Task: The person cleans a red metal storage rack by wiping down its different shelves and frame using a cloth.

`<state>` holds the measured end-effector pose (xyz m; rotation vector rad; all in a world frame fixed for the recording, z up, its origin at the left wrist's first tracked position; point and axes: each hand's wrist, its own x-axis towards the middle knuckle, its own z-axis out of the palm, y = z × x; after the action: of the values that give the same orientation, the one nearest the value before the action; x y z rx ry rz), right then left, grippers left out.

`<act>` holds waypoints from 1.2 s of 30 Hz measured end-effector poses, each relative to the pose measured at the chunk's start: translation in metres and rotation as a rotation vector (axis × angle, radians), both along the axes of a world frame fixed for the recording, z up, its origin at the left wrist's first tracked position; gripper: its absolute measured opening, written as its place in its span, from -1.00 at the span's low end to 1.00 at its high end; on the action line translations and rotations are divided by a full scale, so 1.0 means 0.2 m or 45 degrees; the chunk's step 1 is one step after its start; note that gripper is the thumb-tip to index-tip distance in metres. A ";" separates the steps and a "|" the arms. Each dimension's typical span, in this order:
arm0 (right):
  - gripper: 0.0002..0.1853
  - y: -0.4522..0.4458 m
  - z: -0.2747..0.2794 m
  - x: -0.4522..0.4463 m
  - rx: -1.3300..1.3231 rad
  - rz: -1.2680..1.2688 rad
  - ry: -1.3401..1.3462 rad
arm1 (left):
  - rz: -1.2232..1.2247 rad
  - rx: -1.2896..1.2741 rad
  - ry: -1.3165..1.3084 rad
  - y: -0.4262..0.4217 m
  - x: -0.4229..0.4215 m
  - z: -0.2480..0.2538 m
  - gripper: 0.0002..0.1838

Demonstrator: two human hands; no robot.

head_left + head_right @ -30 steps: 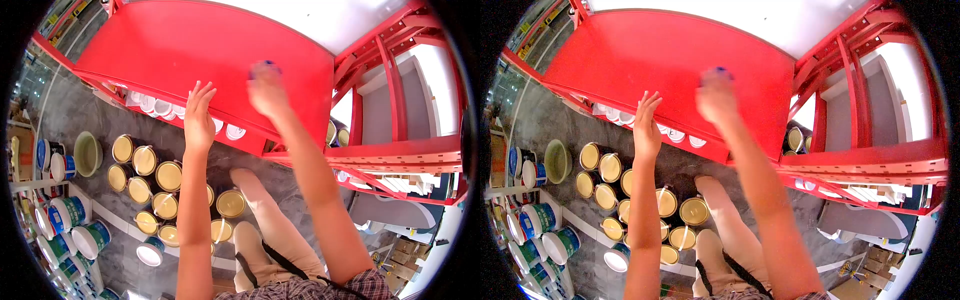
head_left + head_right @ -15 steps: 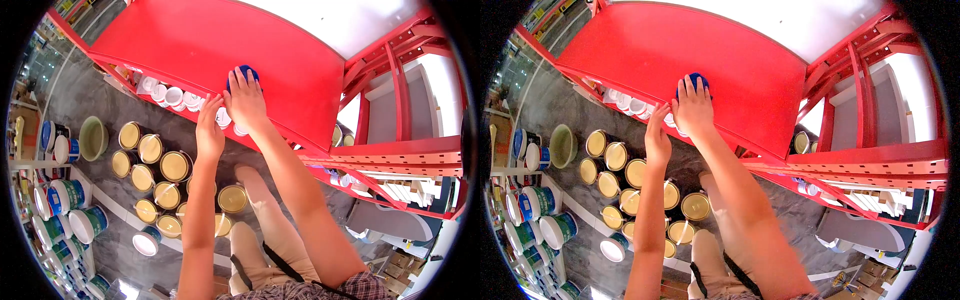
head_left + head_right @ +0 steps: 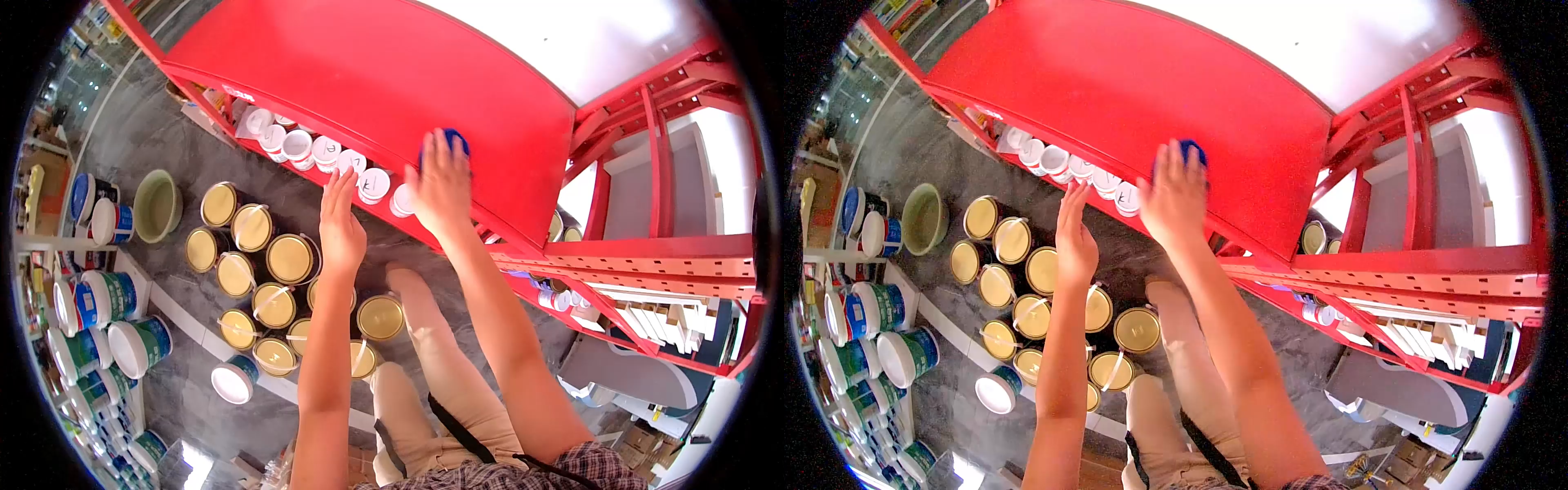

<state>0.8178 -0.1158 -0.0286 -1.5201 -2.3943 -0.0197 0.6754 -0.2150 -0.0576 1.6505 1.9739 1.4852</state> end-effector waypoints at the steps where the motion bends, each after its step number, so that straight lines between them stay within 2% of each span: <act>1: -0.31 0.05 -0.01 -0.11 0.020 0.052 0.045 | 0.012 0.001 -0.011 -0.01 -0.01 -0.01 -0.33; 4: -0.32 0.19 -0.02 -0.43 0.052 0.161 0.104 | 0.031 0.012 -0.008 -0.04 -0.04 0.00 -0.33; 8: -0.36 0.21 -0.03 -0.50 0.076 0.332 0.088 | 0.075 -0.042 -0.029 -0.06 -0.03 -0.01 -0.34; 13: -0.38 0.00 0.04 -0.06 0.077 0.351 0.021 | 0.093 0.014 0.048 0.00 -0.01 0.01 -0.35; 17: -0.39 -0.21 0.07 0.44 0.074 0.011 -0.153 | 0.038 0.045 -0.006 0.03 0.02 0.08 -0.36; 19: -0.40 -0.28 0.08 0.64 -0.001 -0.188 -0.177 | -0.007 0.004 0.073 0.03 0.04 0.10 -0.40; 20: -0.40 -0.29 0.06 0.68 -0.002 -0.205 -0.184 | -0.024 0.005 0.066 0.04 0.07 0.10 -0.40; 22: -0.41 -0.30 0.02 0.73 0.016 -0.371 -0.175 | -0.154 -0.010 0.262 0.09 0.12 0.10 -0.43; 27: -0.41 -0.26 -0.06 0.73 0.129 -0.604 -0.082 | -0.437 0.068 0.325 0.21 0.27 0.16 -0.47; 34: -0.37 0.27 -0.06 0.77 0.080 -0.745 -0.111 | -0.505 0.088 0.338 0.36 0.35 0.16 -0.50; 36: -0.33 0.46 -0.06 0.77 -0.046 -0.872 -0.125 | -0.489 0.115 0.357 0.43 0.37 0.15 -0.51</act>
<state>0.9728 -0.0236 -0.0402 -2.3193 -1.8255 -0.2029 0.7492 -0.1299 -0.0285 2.2281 1.5942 1.2713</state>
